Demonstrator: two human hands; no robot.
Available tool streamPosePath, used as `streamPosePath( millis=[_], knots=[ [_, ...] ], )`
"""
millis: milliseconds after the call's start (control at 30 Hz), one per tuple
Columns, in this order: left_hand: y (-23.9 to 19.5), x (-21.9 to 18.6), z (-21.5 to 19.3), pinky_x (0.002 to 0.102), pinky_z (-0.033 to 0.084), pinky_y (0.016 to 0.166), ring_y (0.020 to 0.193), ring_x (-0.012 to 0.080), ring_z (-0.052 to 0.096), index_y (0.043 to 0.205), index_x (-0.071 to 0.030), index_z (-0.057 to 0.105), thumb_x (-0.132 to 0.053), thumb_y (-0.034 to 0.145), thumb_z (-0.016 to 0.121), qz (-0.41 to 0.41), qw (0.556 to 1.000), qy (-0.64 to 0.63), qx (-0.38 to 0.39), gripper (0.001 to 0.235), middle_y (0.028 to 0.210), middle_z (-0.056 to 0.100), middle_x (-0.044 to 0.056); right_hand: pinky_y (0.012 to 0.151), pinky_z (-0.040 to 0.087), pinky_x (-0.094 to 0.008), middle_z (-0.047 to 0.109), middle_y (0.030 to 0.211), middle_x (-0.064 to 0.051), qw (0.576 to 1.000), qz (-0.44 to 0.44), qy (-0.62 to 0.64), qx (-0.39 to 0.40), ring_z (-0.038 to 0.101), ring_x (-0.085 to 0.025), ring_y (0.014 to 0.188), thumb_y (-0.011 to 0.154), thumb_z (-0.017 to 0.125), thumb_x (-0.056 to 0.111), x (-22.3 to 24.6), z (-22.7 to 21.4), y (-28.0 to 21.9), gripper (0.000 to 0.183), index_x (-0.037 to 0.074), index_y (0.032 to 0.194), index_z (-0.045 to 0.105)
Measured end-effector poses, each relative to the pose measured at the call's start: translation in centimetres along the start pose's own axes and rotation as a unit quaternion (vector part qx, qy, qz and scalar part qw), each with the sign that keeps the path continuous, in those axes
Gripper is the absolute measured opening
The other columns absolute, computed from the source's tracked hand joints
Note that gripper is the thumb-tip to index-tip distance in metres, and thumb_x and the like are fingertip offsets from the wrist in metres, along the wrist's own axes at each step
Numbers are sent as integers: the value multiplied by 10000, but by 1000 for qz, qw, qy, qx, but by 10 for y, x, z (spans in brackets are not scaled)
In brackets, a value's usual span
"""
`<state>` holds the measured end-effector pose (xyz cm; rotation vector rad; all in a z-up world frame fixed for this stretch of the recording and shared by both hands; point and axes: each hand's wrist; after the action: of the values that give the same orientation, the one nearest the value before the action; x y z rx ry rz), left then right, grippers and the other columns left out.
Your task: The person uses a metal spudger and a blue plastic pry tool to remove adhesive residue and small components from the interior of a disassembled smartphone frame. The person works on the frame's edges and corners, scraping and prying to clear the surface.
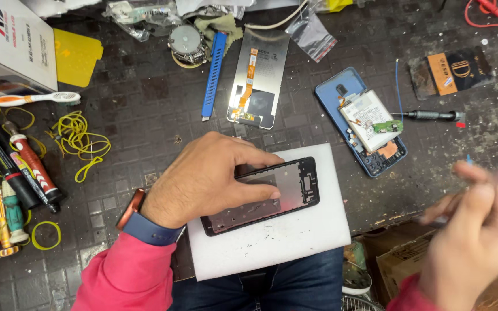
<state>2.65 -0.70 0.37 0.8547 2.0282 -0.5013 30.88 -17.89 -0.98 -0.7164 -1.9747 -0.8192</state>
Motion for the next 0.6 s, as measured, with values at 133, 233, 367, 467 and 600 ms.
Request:
streamPosePath(
  millis=[133,233,367,467,600],
  knots=[
    [-4,2,3,370,569,699,815,251,735,1004,-176,821,-381,761,819,64,997,31,-29,318,919,789,18,884,513,-366,641,1035,-98,950,-176,-258,-21,627,-215,982,1101,622,7,-38,0,74,187,-16,1238,747],
    [-5,4,3,367,568,724,855,241,729,942,-164,819,-375,807,806,113,991,36,-69,250,943,780,2,852,530,-384,651,1087,-179,907,-267,-325,-2,656,-294,982,1042,685,-7,-67,-4,110,123,-59,1147,721],
    [-5,6,5,360,570,734,866,227,724,893,-165,807,-317,857,794,58,978,70,-188,156,968,756,-5,904,535,-388,669,1102,-152,929,-231,-288,15,672,-286,1015,1057,643,-12,-100,-3,135,168,-37,1219,679],
    [-3,8,2,362,563,704,819,214,715,897,-153,787,-278,864,803,-28,944,96,-313,131,961,732,-3,883,527,-390,679,1133,-147,934,-222,-280,10,668,-282,1007,1073,616,-15,-117,-1,141,179,-26,1248,651],
    [-4,12,-4,380,540,647,795,231,693,961,-134,756,-259,819,847,-70,895,154,-412,210,935,692,21,941,533,-380,678,1128,-143,918,-261,-298,-4,671,-258,1025,1049,538,-57,-129,-2,139,222,-26,1252,623]
  ],
)
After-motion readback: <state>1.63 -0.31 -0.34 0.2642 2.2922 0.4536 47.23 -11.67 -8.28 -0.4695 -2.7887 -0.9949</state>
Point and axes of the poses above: each hand's wrist, its own y-axis towards the middle knuckle, its own z-axis out of the palm, x = y × z
